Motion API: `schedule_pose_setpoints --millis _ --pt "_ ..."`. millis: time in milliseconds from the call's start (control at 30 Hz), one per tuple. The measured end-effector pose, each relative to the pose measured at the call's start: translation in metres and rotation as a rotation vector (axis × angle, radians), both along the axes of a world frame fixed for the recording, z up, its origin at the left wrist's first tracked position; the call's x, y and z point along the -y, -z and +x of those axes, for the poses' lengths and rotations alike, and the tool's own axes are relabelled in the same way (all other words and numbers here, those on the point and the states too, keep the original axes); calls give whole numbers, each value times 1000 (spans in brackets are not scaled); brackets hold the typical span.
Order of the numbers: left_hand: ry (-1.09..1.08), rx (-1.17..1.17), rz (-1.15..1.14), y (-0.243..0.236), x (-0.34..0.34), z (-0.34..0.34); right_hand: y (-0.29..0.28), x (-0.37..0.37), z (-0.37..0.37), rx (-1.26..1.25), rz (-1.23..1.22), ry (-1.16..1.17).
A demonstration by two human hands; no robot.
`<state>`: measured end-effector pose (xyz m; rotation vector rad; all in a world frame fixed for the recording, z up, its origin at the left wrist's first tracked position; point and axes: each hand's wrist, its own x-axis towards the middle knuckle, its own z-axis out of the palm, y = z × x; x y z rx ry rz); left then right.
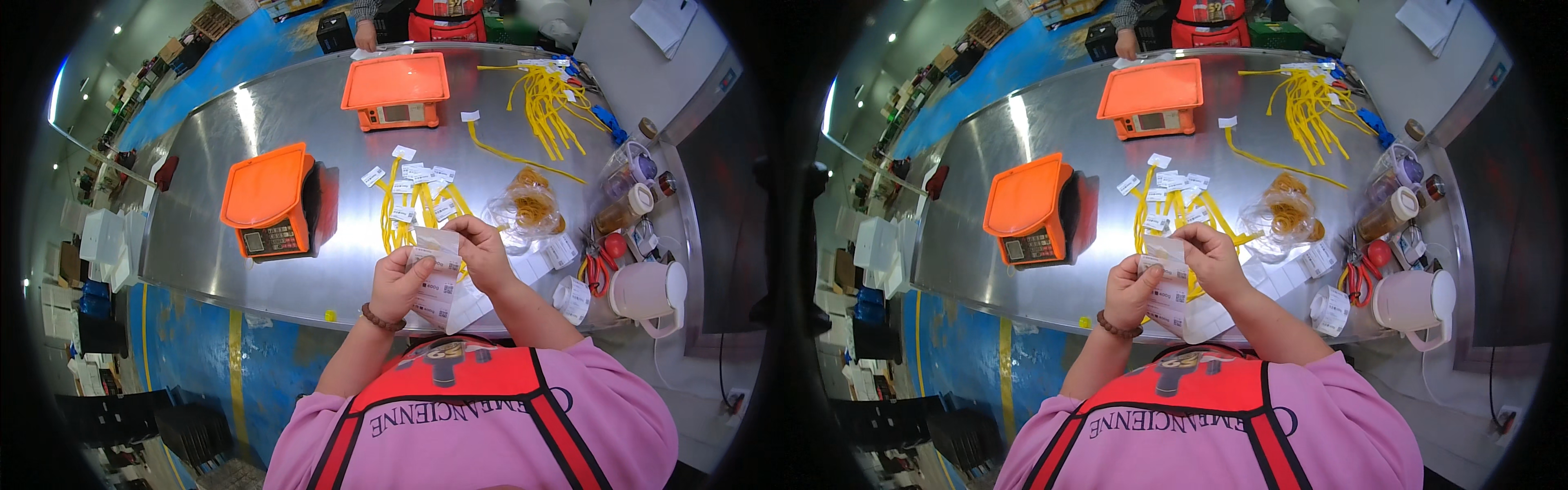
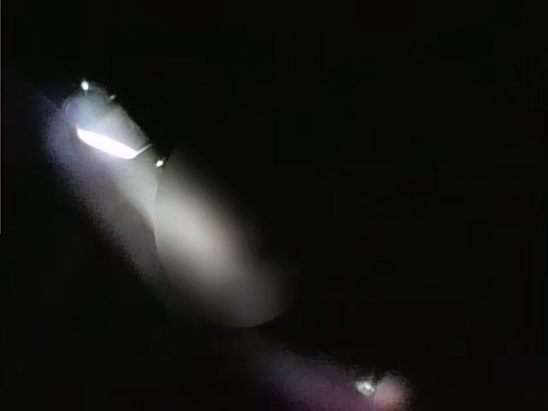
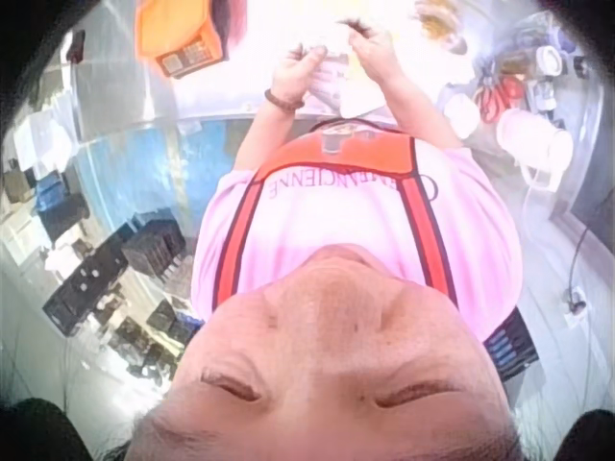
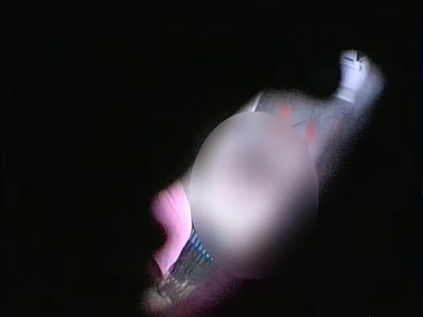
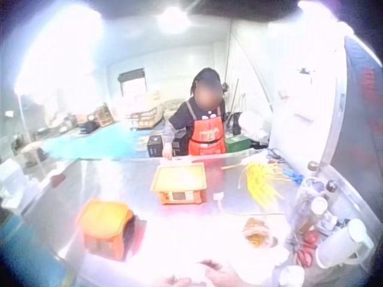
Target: The person stands at a stainless steel worktable and attaches small white paper labels to yellow plastic ties. They tear labels from a roll, fold each label, and thread it onto a tie, repeating this process for multiple ties. Another person works nearby at the same table.
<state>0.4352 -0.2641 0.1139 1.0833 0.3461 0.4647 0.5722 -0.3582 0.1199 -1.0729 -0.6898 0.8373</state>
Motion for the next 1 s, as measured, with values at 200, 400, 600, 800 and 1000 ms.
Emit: schedule_pose_setpoints --millis 200,400,600,800,1000 --pt "-40 -26 40 -7 2 -3 -15 9 -5 -42 5 46" --pt "-147 6 420 -9 -2 0 -5 2 6 40 -39 254" --pt "-296 -12 439 -19 -2 13 -15 7 -9 230 -131 200" --pt "-272 -27 221 -12 0 10 -23 10 -10 312 -124 122" --pt "-283 -32 217 -6 1 11 -26 12 -9 223 -116 83"
